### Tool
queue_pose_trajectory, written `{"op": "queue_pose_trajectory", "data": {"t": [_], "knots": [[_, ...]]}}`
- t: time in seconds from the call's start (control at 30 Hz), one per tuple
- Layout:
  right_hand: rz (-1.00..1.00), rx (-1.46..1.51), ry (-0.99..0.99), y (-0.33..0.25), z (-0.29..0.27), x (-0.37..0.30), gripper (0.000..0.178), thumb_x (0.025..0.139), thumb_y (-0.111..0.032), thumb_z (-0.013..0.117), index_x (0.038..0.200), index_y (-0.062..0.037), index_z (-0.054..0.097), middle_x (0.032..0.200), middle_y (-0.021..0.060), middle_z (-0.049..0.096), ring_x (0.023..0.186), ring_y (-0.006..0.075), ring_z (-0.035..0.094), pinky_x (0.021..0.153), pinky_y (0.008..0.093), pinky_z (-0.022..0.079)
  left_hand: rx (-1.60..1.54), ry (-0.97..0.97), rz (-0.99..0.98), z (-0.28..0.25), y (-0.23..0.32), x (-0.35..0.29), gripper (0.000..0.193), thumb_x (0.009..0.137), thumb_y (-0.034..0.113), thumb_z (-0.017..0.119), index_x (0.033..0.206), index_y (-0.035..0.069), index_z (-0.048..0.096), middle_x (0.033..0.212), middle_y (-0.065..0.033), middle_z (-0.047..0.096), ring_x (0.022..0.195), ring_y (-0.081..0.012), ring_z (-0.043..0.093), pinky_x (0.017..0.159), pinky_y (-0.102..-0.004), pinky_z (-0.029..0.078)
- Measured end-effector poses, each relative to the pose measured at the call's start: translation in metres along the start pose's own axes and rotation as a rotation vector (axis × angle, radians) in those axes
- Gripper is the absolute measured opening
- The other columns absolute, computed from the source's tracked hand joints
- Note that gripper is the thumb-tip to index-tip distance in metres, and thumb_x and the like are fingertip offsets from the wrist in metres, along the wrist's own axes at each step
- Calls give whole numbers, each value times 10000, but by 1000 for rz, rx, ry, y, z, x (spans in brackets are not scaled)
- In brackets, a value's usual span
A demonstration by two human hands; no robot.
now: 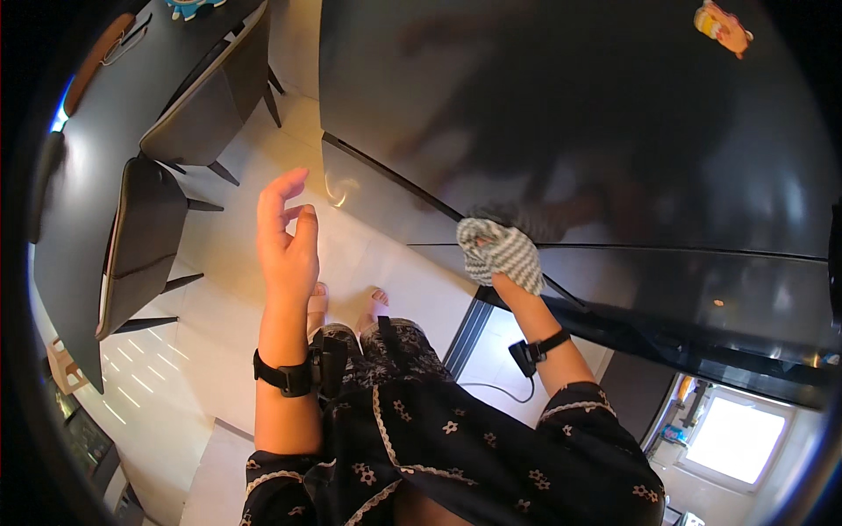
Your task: The person washes a cloth in a bowl of soapy water at a sink, wrings it out, and then uses it to wipe down the exterior doors of a refrigerator.
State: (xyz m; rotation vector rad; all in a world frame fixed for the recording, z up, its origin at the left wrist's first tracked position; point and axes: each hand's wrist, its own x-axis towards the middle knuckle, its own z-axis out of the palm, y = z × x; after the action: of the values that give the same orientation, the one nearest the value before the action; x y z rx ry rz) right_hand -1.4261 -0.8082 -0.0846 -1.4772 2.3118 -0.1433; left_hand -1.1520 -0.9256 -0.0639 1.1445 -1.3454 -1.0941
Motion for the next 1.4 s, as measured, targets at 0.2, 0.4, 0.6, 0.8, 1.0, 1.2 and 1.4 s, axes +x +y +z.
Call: {"op": "queue_pose_trajectory", "data": {"t": [0.2,0.4,0.6,0.8,1.0,1.2,1.4], "knots": [[-753,-386,408,-15,64,79,284,829,-161,479,1082,-56,556,1091,142,573,952,304,555,787,389,466,39,-54,-48,26,-27,-15,299,797,-28,466,1074,44,553,1037,-79,556,918,-172,534,757,-271,451],[-268,-84,-106,27,98,33,358,820,-67,455,1171,-81,525,1144,179,538,1053,339,507,902,400,411,-98,-257,-413,49,-84,-56,231,819,46,510,1043,34,567,874,-47,598,761,-117,539,687,-242,446],[-1,589,-451,66,92,-12,411,825,-28,475,1236,-35,460,1145,108,564,1055,260,534,911,321,406,-14,-564,-606,54,-97,-69,295,827,131,558,1110,51,552,982,-70,596,870,-159,556,771,-262,447],[-34,1887,-507,-30,12,-3,516,872,-111,493,1356,-42,328,1403,125,306,1286,223,301,1053,328,214,-531,-416,-572,121,-71,-88,604,851,272,597,1356,61,340,1324,-120,417,1205,-219,399,980,-312,335],[-518,587,223,-7,-95,-60,367,882,-102,423,1226,17,469,1324,178,409,1240,267,387,1032,377,288,-918,118,-549,103,-79,-4,427,887,180,503,1272,30,394,1108,-104,580,961,-183,590,817,-294,477],[-485,822,680,55,-169,-121,263,903,-85,387,1073,63,522,1193,219,497,1116,304,501,955,395,393,262,312,-352,157,-158,46,511,937,222,352,1339,-49,192,1313,-362,184,1185,-461,305,1008,-427,285],[-293,773,687,47,-139,-107,249,889,-47,400,1068,61,534,1181,199,508,1051,266,531,886,361,437,-220,181,-528,301,-140,-111,508,962,196,286,1368,-63,122,1392,-244,235,1304,-339,231,1070,-366,185]]}}
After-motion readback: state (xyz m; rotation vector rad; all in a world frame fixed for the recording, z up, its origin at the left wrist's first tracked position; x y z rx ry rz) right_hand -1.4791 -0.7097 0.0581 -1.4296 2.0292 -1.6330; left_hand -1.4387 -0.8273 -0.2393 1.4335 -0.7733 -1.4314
